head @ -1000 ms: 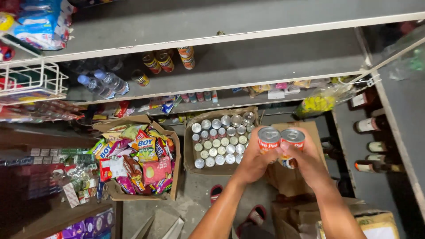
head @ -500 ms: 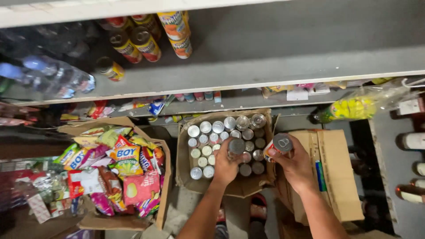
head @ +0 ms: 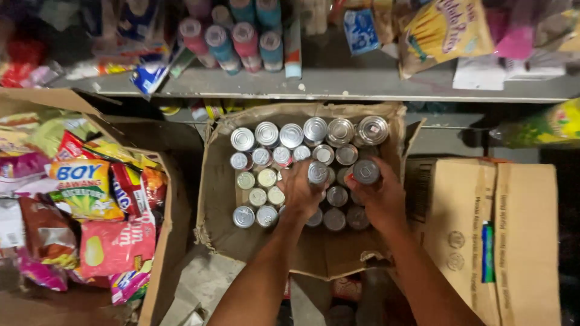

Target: Moving canned goods between shelves and into a cardboard box to organize a storage area.

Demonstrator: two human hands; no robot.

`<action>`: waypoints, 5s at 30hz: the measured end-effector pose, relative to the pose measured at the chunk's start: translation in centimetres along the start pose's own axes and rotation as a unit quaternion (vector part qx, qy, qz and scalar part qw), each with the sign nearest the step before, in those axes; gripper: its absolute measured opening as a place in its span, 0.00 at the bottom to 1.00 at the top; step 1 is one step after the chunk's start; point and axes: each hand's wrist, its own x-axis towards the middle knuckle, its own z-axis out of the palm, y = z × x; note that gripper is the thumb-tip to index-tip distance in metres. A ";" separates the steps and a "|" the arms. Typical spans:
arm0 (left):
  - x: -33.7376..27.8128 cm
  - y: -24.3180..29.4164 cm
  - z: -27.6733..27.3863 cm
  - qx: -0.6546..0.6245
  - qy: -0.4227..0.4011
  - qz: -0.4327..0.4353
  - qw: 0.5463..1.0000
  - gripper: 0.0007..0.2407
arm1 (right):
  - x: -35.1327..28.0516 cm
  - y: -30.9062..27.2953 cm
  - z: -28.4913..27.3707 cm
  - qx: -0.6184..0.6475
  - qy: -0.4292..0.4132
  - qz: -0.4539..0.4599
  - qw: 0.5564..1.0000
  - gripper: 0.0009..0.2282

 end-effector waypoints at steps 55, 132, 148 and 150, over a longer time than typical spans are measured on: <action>4.5 -6.7 7.8 0.294 -0.139 0.062 0.944 0.43 | 9.8 18.4 1.8 -0.101 0.075 0.146 0.981 0.28; -49.8 62.9 -9.5 -0.080 -0.368 0.663 0.647 0.14 | -57.1 -54.9 -30.3 -0.077 0.679 -0.178 0.709 0.13; -62.8 68.2 1.6 -0.099 -0.478 0.680 0.547 0.16 | -70.4 -55.2 -36.8 -0.294 0.719 -0.070 0.625 0.13; -63.2 68.0 3.1 -0.090 -0.471 0.692 0.540 0.20 | -71.1 -55.1 -37.0 -0.319 0.712 -0.004 0.625 0.13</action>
